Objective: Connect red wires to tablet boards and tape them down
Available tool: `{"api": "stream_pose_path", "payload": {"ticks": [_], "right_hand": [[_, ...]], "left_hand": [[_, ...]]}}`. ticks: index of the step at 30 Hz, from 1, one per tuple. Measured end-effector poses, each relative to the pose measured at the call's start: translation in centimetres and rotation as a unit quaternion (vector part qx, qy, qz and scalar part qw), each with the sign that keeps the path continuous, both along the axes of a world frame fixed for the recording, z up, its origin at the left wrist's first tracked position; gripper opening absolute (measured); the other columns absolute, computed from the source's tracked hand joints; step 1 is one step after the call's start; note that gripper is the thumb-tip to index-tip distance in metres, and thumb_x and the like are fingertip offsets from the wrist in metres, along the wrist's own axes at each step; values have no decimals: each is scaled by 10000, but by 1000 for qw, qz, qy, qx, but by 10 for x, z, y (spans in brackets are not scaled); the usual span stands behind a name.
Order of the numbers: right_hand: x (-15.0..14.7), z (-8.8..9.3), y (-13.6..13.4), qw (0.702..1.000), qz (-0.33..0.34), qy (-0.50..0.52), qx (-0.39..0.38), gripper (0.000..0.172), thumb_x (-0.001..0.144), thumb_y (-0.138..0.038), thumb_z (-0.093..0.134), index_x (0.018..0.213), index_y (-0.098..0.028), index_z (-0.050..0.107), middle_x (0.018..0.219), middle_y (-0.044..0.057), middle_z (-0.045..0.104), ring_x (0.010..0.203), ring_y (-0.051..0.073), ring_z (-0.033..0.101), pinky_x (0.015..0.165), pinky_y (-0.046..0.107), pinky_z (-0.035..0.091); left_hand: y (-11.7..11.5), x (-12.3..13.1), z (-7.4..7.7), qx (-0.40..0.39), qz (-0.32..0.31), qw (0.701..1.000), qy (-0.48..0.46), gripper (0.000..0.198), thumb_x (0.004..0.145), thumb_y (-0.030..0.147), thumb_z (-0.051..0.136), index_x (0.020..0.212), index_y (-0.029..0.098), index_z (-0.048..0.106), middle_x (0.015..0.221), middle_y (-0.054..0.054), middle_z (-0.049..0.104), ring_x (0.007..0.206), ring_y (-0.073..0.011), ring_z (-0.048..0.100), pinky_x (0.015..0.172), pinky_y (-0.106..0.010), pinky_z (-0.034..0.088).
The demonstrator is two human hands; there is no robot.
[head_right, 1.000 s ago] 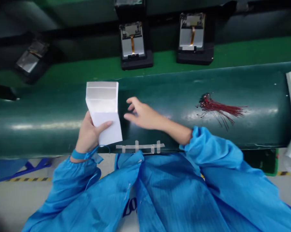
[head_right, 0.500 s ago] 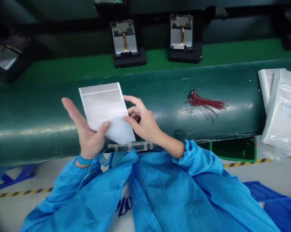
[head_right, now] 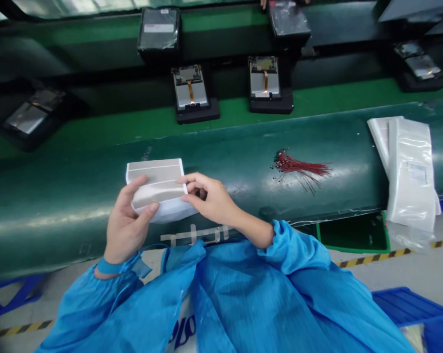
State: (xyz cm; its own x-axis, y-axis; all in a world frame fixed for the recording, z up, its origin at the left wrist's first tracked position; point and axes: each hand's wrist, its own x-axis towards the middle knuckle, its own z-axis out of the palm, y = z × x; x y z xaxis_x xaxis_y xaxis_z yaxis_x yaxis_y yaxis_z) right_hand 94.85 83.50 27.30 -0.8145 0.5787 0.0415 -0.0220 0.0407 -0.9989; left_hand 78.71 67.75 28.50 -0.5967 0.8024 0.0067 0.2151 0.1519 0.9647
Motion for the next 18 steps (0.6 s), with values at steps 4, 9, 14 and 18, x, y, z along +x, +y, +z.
{"api": "stream_pose_path", "payload": {"ticks": [4, 9, 14, 18], "right_hand": [[-1, 2, 3, 999, -19, -10, 27, 249, 915, -334, 699, 1138, -226, 680, 912, -3, 746, 775, 129, 642, 720, 277, 489], [22, -6, 19, 988, -14, -42, 146, 277, 935, -233, 634, 1212, -219, 644, 1001, 21, 777, 875, 145, 685, 840, 309, 510], [40, -4, 25, 985, -49, -22, 161, 354, 929, -284, 677, 1279, -242, 644, 1134, 58, 748, 908, 161, 654, 811, 319, 521], [32, 3, 11, 992, -42, -20, 119, 364, 925, -294, 701, 1284, -248, 661, 1038, 24, 738, 846, 150, 641, 795, 306, 528]], "left_hand": [[4, 0, 5, -18, -9, 1000, 13, 595, 892, 435, 797, 1424, 244, 611, 1409, -109, 658, 1196, -274, 694, 997, -391, 630], [-2, -14, 12, -29, 25, 998, 56, 667, 880, 433, 809, 1483, 286, 562, 1506, -80, 592, 1302, -288, 635, 1133, -436, 561], [2, -5, 16, -22, 1, 997, 72, 672, 892, 397, 804, 1510, 355, 541, 1546, -38, 554, 1367, -284, 592, 1180, -426, 533], [17, 21, 13, 32, -30, 995, 90, 664, 908, 341, 798, 1519, 357, 537, 1562, -27, 537, 1434, -269, 541, 1200, -396, 505]]}}
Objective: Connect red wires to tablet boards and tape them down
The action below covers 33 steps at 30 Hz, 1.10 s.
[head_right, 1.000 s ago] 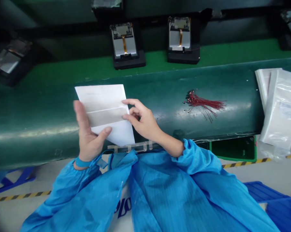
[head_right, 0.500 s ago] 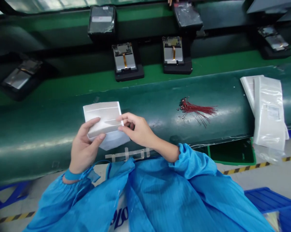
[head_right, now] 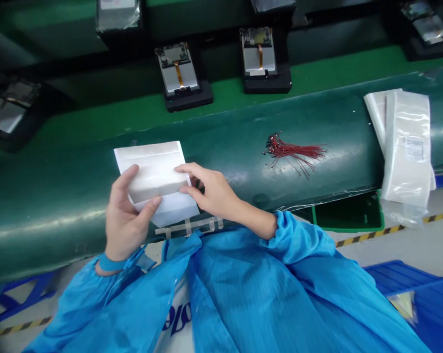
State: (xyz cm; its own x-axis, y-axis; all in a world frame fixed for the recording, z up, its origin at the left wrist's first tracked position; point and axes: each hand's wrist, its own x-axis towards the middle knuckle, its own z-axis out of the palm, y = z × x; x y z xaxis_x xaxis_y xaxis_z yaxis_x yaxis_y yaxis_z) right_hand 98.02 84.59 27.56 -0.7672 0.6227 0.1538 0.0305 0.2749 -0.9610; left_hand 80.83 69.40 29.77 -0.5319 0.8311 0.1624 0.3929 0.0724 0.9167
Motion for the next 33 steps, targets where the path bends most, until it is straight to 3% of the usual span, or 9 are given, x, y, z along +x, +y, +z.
{"api": "stream_pose_path", "payload": {"ticks": [4, 7, 10, 13, 16, 19, 25, 28, 33], "right_hand": [[-1, -5, -7, 997, -41, 8, -60, 273, 907, -263, 729, 1177, -228, 705, 859, -20, 713, 797, 139, 645, 813, 299, 528], [1, -10, -6, 996, -60, 30, -60, 193, 901, -294, 768, 1082, -230, 745, 864, -8, 727, 813, 148, 656, 797, 302, 527], [1, -11, -5, 995, -85, 44, 11, 110, 917, -341, 765, 968, -245, 776, 927, 22, 723, 900, 174, 651, 852, 339, 529], [0, -8, -6, 994, -85, 48, 45, 136, 949, -347, 721, 888, -231, 758, 989, 43, 704, 952, 181, 646, 879, 350, 526], [-1, -5, -7, 997, -58, 34, 25, 188, 990, -339, 657, 862, -214, 715, 906, 23, 719, 832, 150, 644, 789, 310, 509], [1, -5, -8, 997, -61, 10, 50, 203, 1017, -341, 616, 886, -219, 711, 876, 11, 756, 809, 146, 659, 792, 304, 488], [2, -8, -9, 990, -88, -17, 108, 230, 1034, -399, 594, 943, -230, 722, 880, 10, 767, 782, 147, 664, 784, 308, 509], [3, -11, -9, 978, -95, 9, 186, 198, 1046, -331, 558, 1055, -240, 734, 985, 41, 774, 892, 178, 688, 826, 344, 543], [9, -26, -4, 930, -104, 0, 353, 277, 1048, -270, 537, 1229, -309, 743, 1286, 71, 754, 968, 219, 691, 831, 411, 556]], "left_hand": [[5, 8, -5, -5, -10, 999, -48, 682, 877, 364, 830, 1494, 304, 546, 1493, -66, 603, 1279, -245, 654, 1046, -348, 594], [5, 4, -7, -52, 5, 992, -116, 514, 824, 408, 869, 1261, 206, 689, 1115, -65, 762, 880, -173, 730, 739, -248, 614], [4, 3, -9, -68, 40, 987, -138, 366, 796, 428, 887, 1021, 172, 753, 817, -23, 745, 646, -117, 646, 573, -198, 520], [4, 4, -12, -61, 69, 986, -139, 328, 785, 425, 896, 958, 180, 764, 783, -14, 735, 637, -117, 632, 565, -203, 489], [3, 4, -17, -46, 66, 985, -153, 313, 777, 403, 904, 966, 195, 765, 818, -11, 738, 664, -117, 627, 589, -212, 480], [3, 5, -19, -40, 55, 982, -177, 312, 772, 400, 907, 962, 200, 762, 831, -10, 738, 685, -122, 625, 614, -223, 480], [5, 11, -13, -64, 89, 976, -189, 345, 740, 461, 905, 833, 178, 732, 697, 0, 686, 592, -113, 571, 538, -215, 426], [5, 13, -9, -83, 105, 970, -203, 363, 722, 473, 907, 802, 173, 718, 675, 1, 675, 563, -114, 561, 511, -217, 427], [6, 14, -7, -76, 117, 946, -291, 376, 698, 455, 931, 822, 171, 718, 651, 15, 655, 538, -96, 533, 487, -196, 413]]}}
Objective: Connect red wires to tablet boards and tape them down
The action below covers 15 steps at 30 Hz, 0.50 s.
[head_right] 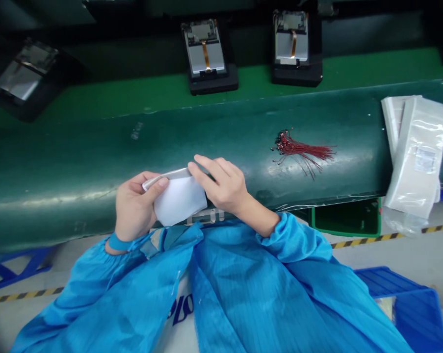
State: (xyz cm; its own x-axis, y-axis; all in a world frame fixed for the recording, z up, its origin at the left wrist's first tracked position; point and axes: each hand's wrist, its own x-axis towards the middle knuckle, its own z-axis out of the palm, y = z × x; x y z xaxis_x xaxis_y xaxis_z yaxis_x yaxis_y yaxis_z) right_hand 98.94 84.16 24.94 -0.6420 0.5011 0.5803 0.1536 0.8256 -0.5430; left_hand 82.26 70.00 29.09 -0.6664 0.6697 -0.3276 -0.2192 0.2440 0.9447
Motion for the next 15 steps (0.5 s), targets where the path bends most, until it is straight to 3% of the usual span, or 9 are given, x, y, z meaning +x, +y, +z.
{"api": "stream_pose_path", "payload": {"ticks": [3, 8, 15], "right_hand": [[4, -7, 3, 997, 0, -10, 71, 331, 1052, -272, 535, 1331, -343, 700, 1423, 58, 699, 978, 209, 682, 811, 388, 573], [1, -3, 5, 985, -3, -18, 169, 321, 1052, -221, 516, 1299, -282, 712, 1420, 79, 698, 999, 186, 666, 799, 331, 588], [-14, 16, 1, 994, -64, -16, 92, 220, 1040, -204, 529, 989, -209, 743, 1261, 94, 728, 1072, 201, 614, 880, 339, 568]], "left_hand": [[4, 1, 4, -15, 17, 998, -54, 436, 622, 466, 964, 802, 163, 707, 640, 9, 659, 528, -102, 542, 476, -197, 428], [11, 0, 9, -64, 20, 992, -104, 518, 534, 494, 978, 827, 164, 707, 660, -11, 688, 519, -139, 576, 460, -235, 467], [16, 3, 10, -46, 26, 995, -79, 453, 556, 460, 977, 804, 182, 720, 647, 3, 669, 536, -130, 572, 462, -227, 473]]}}
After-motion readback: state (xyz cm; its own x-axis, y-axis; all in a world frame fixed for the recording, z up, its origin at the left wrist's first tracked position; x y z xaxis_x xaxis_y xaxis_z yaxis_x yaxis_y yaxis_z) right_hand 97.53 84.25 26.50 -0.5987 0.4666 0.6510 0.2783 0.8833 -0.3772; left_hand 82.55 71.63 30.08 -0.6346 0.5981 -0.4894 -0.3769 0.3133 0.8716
